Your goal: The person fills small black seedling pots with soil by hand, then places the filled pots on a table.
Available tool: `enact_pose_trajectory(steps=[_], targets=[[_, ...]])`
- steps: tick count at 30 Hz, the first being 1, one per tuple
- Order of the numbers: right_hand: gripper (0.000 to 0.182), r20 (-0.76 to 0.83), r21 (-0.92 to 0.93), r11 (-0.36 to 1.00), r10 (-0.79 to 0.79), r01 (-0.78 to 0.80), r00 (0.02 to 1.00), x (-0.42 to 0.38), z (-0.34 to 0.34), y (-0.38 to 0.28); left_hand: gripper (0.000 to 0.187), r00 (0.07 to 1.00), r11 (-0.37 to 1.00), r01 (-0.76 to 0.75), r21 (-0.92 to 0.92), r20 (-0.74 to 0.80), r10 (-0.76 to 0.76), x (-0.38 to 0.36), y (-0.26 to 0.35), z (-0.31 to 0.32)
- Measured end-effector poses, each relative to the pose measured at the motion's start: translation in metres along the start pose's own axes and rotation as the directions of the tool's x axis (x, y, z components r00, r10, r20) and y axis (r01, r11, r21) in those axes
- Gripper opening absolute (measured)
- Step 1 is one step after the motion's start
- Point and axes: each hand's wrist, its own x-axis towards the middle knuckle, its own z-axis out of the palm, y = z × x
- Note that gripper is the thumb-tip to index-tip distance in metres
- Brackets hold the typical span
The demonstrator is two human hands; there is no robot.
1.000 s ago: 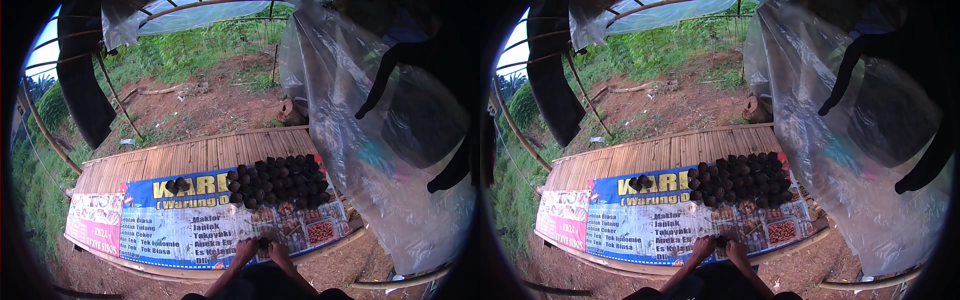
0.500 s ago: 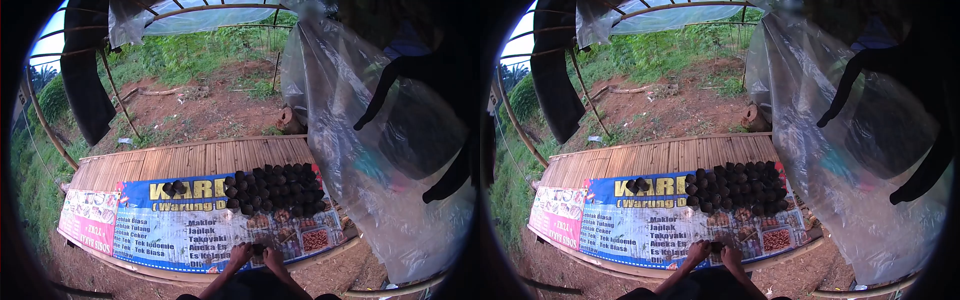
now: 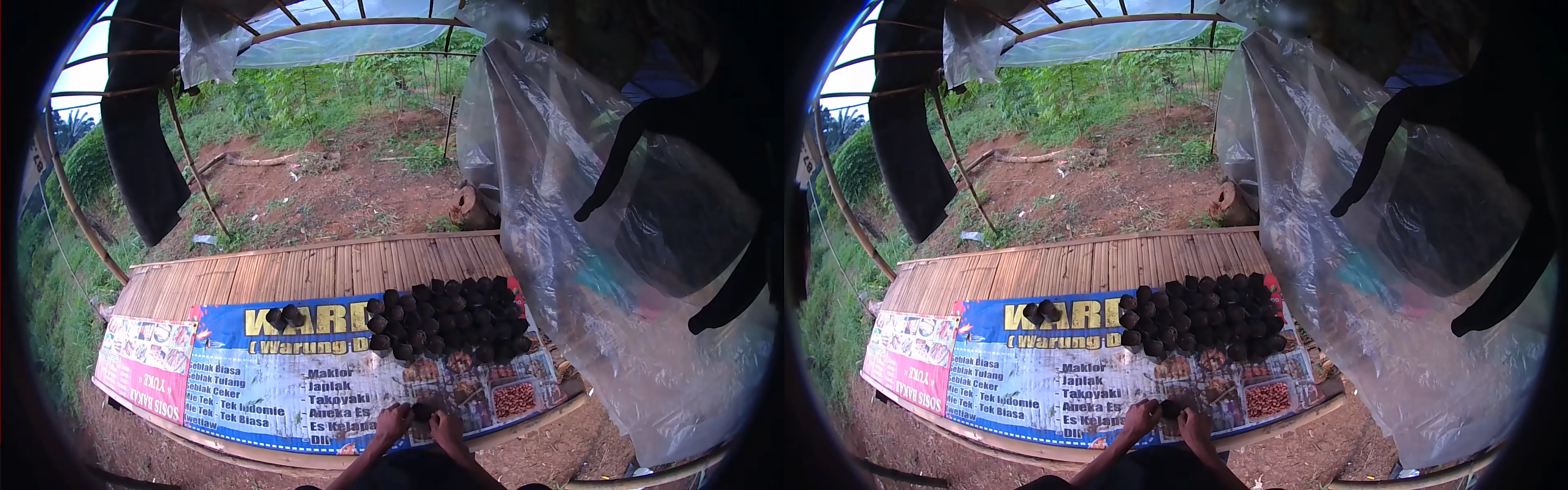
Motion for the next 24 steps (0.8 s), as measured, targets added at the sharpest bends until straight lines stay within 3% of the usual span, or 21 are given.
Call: enact_pose_trajectory(steps=[3, 7, 10, 12, 15, 19, 24], targets=[[0.021, -0.019, -0.091, 0.993, -0.076, 0.074, 0.997, 0.001, 0.000, 0.003, 0.014, 0.999, 0.998, -0.036, 0.057, 0.013, 0.035, -0.004, 0.004, -0.007], [0.024, 0.024, -0.066, 0.997, -0.030, 0.032, 0.999, -0.002, -0.006, 0.003, 0.017, 0.998, 0.997, -0.031, 0.069, 0.064, 0.026, -0.005, 0.001, -0.002], [0.028, -0.056, -0.165, 0.984, -0.072, 0.062, 0.996, -0.004, -0.027, -0.012, 0.020, 1.000, 0.995, -0.002, 0.099, 0.023, 0.000, -0.003, 0.013, -0.011], [0.029, 0.040, -0.201, 0.980, 0.007, 0.001, 0.999, -0.003, -0.034, -0.017, 0.021, 0.999, 0.990, 0.025, 0.135, 0.044, -0.031, 0.001, 0.023, -0.017], [0.027, 0.104, -0.096, 0.995, 0.030, -0.020, 0.994, -0.003, -0.032, -0.014, 0.020, 0.992, 0.986, 0.010, 0.165, 0.121, -0.030, 0.003, 0.022, -0.014], [0.025, 0.094, -0.137, 0.989, -0.051, 0.064, 0.994, 0.000, -0.027, -0.013, 0.019, 0.992, 0.980, -0.046, 0.196, 0.123, 0.022, 0.004, 0.016, -0.007], [0.022, -0.016, -0.110, 0.992, -0.058, 0.056, 0.998, 0.006, -0.026, -0.015, 0.018, 0.992, 0.989, -0.018, 0.147, 0.125, 0.000, 0.010, 0.021, -0.015]])
